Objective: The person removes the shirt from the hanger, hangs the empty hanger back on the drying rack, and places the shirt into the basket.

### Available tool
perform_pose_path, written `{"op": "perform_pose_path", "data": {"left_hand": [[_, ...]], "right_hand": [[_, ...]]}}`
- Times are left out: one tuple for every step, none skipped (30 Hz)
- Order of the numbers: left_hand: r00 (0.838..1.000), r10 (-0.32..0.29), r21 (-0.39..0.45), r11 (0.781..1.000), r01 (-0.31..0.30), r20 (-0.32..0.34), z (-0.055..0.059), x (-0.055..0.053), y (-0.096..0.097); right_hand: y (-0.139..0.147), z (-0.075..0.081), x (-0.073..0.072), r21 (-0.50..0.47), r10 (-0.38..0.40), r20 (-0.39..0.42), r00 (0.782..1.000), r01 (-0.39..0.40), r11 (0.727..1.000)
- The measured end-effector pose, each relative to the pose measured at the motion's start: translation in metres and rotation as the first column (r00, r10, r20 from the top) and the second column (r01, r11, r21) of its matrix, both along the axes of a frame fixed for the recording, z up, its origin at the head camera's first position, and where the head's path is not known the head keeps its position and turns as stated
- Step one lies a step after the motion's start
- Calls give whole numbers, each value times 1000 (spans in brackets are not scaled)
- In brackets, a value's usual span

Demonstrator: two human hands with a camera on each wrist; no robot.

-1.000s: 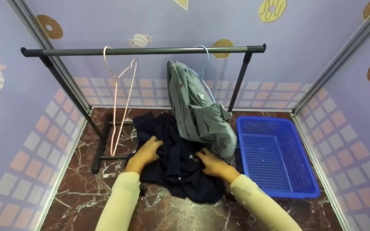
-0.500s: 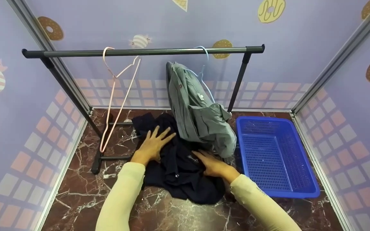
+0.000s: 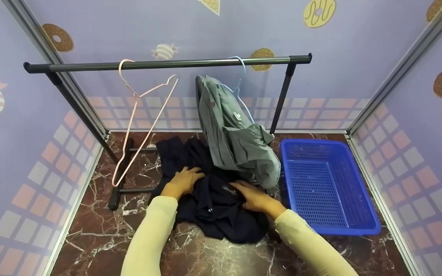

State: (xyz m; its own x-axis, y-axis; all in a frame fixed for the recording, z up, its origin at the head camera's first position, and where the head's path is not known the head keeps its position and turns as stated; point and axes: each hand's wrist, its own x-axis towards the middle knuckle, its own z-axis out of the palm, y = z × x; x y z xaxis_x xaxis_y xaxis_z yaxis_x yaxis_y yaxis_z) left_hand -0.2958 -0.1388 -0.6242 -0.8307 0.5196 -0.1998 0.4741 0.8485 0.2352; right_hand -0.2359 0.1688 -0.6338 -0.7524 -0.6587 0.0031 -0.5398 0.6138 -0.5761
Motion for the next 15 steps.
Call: {"op": "perform_pose_path", "data": {"left_hand": [[1000, 7, 6, 1000, -7, -4, -1, 0, 0], [1000, 12, 12, 1000, -11, -13, -3, 1, 0], [1000, 13, 16, 1000, -13, -22, -4, 1, -1], [999, 8, 22, 1000, -8, -37, -5, 1, -1], [999, 0, 27, 1000, 1, -54, -6, 1, -1], [997, -11, 35, 999, 14, -73, -7, 2, -1], [995, -25, 43, 999, 29, -94, -8, 2, -1], [993, -38, 51, 998, 44, -115, -8, 2, -1], [990, -48, 57, 997, 56, -134, -9, 2, -1], [987, -56, 65, 996, 66, -153, -9, 2, -2], [984, -58, 73, 995, 71, -168, -10, 2, -2], [982, -57, 80, 994, 72, -177, -10, 2, -2], [982, -50, 88, 994, 67, -182, -11, 3, -2], [983, -36, 101, 993, 55, -181, -12, 4, -3], [984, -20, 118, 992, 41, -176, -13, 4, -3]], "right_hand": [[-1, 0, 0, -4, -2, 6, 1000, 2, 1000], [-1, 0, 0, -4, -9, 13, 1000, 9, 1000], [-2, 0, 1, 4, -24, 20, 1000, 24, 1000], [-3, 0, 2, 16, -46, 27, 999, 45, 999], [-3, 0, 3, 32, -72, 31, 997, 71, 997], [-4, 0, 5, 56, -105, 35, 994, 103, 993], [-4, 0, 7, 82, -142, 34, 989, 139, 987], [-5, -1, 8, 105, -173, 27, 985, 169, 980], [-5, -2, 10, 118, -195, 13, 981, 192, 974], [-6, -2, 11, 128, -213, 0, 977, 211, 969], [-7, -3, 12, 127, -223, -16, 975, 223, 966], [-8, -4, 12, 123, -230, -32, 973, 232, 965], [-9, -6, 12, 112, -234, -47, 971, 238, 965], [-10, -7, 12, 96, -233, -57, 971, 237, 967], [-10, -8, 12, 77, -231, -67, 971, 236, 969]]}}
